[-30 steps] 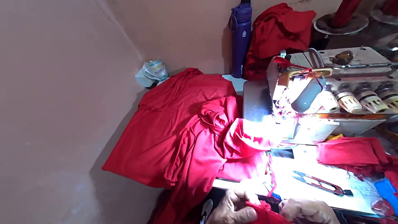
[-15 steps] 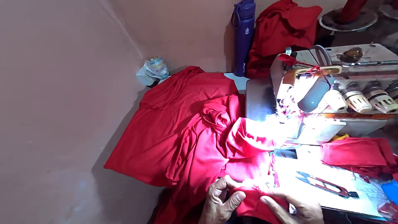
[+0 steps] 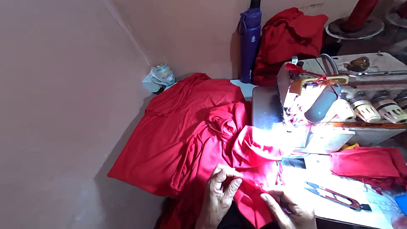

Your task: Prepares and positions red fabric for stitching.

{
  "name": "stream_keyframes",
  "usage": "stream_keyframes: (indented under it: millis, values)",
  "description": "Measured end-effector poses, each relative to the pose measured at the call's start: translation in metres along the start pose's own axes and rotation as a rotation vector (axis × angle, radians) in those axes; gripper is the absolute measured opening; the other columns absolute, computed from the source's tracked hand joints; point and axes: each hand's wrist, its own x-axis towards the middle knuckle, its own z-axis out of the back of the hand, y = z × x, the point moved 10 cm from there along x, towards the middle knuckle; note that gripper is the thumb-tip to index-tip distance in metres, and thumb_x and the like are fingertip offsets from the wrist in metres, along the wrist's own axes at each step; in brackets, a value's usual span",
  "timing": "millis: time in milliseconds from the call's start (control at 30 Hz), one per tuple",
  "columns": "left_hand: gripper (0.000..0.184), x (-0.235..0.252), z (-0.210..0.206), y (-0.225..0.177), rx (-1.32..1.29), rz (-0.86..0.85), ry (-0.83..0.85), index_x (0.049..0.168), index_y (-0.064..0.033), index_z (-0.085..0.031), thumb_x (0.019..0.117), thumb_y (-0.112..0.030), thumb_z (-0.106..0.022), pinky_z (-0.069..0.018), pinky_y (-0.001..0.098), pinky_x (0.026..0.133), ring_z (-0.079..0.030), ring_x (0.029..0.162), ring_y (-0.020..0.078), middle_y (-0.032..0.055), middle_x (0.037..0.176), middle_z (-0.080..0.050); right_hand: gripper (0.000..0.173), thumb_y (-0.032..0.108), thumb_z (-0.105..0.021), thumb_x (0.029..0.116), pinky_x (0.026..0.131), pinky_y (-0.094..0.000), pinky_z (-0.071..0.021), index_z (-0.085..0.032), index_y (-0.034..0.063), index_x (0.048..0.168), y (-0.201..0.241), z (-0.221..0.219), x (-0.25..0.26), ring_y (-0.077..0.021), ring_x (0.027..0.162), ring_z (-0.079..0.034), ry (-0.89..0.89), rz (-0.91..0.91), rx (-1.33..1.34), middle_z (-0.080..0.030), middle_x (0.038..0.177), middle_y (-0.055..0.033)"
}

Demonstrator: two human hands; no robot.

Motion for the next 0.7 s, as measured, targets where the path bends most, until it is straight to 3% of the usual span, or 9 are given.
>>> stream_keyframes:
  millis: [100,200,300,333,400,533,633,700]
  values:
    - [0.011,0.047,-0.001,-0.021,0.104,-0.07,0.04,0.096,-0.0036,-0.073,0.096,-0.011,-0.065,-0.0524,0.0172,0.092,-0.063,0.103,0.0002,-0.0002,0.101,-0.069,0.014,0.013,-0.068,0.0926,0.058,-0.0057,-0.0462,-0.069,-0.001,0.093,0.017,0.005,0.03,0.0099,0.062,-0.054,-0.075,0.055,-0.021,-0.065,0.072,0.003]
    - [0.014,0.092,-0.01,-0.017,0.268,-0.012,0.072,0.098,-0.0037,-0.074,0.095,-0.012,-0.063,-0.0541,0.0212,0.082,-0.064,0.091,0.0032,0.0017,0.095,-0.069,0.015,0.014,-0.067,0.0914,0.056,-0.0065,-0.0456,-0.069,-0.0002,0.094,0.016,0.012,0.063,0.0109,0.06,-0.054,-0.206,0.0,-0.064,-0.065,0.072,0.0064]
    - [0.016,0.119,-0.031,0.016,0.371,0.21,0.222,0.101,-0.0004,-0.074,0.0966,-0.013,-0.064,-0.0543,0.0362,0.083,-0.067,0.09,0.0158,0.0106,0.096,-0.071,0.015,0.013,-0.069,0.0904,0.061,-0.0118,-0.0496,-0.069,-0.0011,0.094,-0.012,0.013,0.081,0.0069,0.063,-0.058,-0.277,-0.164,-0.095,-0.064,0.072,0.0048]
    - [0.016,0.122,-0.037,0.029,0.382,0.294,0.273,0.1,0.0009,-0.073,0.098,-0.013,-0.064,-0.0539,0.0375,0.084,-0.067,0.09,0.0171,0.0119,0.095,-0.071,0.017,0.014,-0.07,0.0899,0.066,-0.0179,-0.05,-0.072,-0.0025,0.094,-0.018,0.012,0.085,0.0019,0.068,-0.061,-0.277,-0.193,-0.15,-0.067,0.075,-0.0003]
    - [0.018,0.124,-0.042,0.045,0.372,0.361,0.283,0.096,0.0019,-0.071,0.0986,-0.014,-0.064,-0.0515,0.0342,0.079,-0.063,0.082,0.0139,0.0101,0.088,-0.069,0.017,0.014,-0.069,0.09,0.076,-0.0177,-0.0538,-0.075,-0.0006,0.097,-0.023,0.01,0.088,0.0014,0.08,-0.066,-0.255,-0.179,-0.175,-0.073,0.085,-0.003]
    - [0.01,0.12,-0.026,0.025,0.338,0.116,0.024,0.09,-0.0035,-0.074,0.0884,-0.013,-0.072,-0.0528,0.023,0.069,-0.064,0.071,0.0043,0.0029,0.079,-0.07,0.02,0.015,-0.069,0.0908,0.081,-0.0165,-0.0545,-0.074,-0.0006,0.102,-0.027,0.012,0.085,0.0011,0.087,-0.067,-0.276,-0.154,-0.125,-0.073,0.092,-0.003]
    - [0.01,0.113,-0.022,-0.008,0.364,-0.163,-0.113,0.087,-0.0009,-0.074,0.0832,-0.01,-0.075,-0.0532,0.0171,0.071,-0.064,0.077,0.0038,0.006,0.085,-0.07,0.023,0.016,-0.068,0.0919,0.084,-0.0185,-0.0548,-0.074,-0.0007,0.106,-0.031,0.015,0.084,-0.001,0.092,-0.068,-0.31,-0.174,-0.116,-0.074,0.099,-0.0055]
    - [0.009,0.11,-0.023,-0.021,0.357,-0.241,-0.139,0.085,0.0008,-0.073,0.0802,-0.007,-0.075,-0.0542,0.0164,0.074,-0.066,0.082,0.0048,0.0078,0.089,-0.071,0.022,0.015,-0.067,0.0917,0.082,-0.0168,-0.0553,-0.074,-0.0019,0.105,-0.033,0.016,0.082,0.0005,0.091,-0.068,-0.33,-0.171,-0.093,-0.074,0.098,-0.0052]
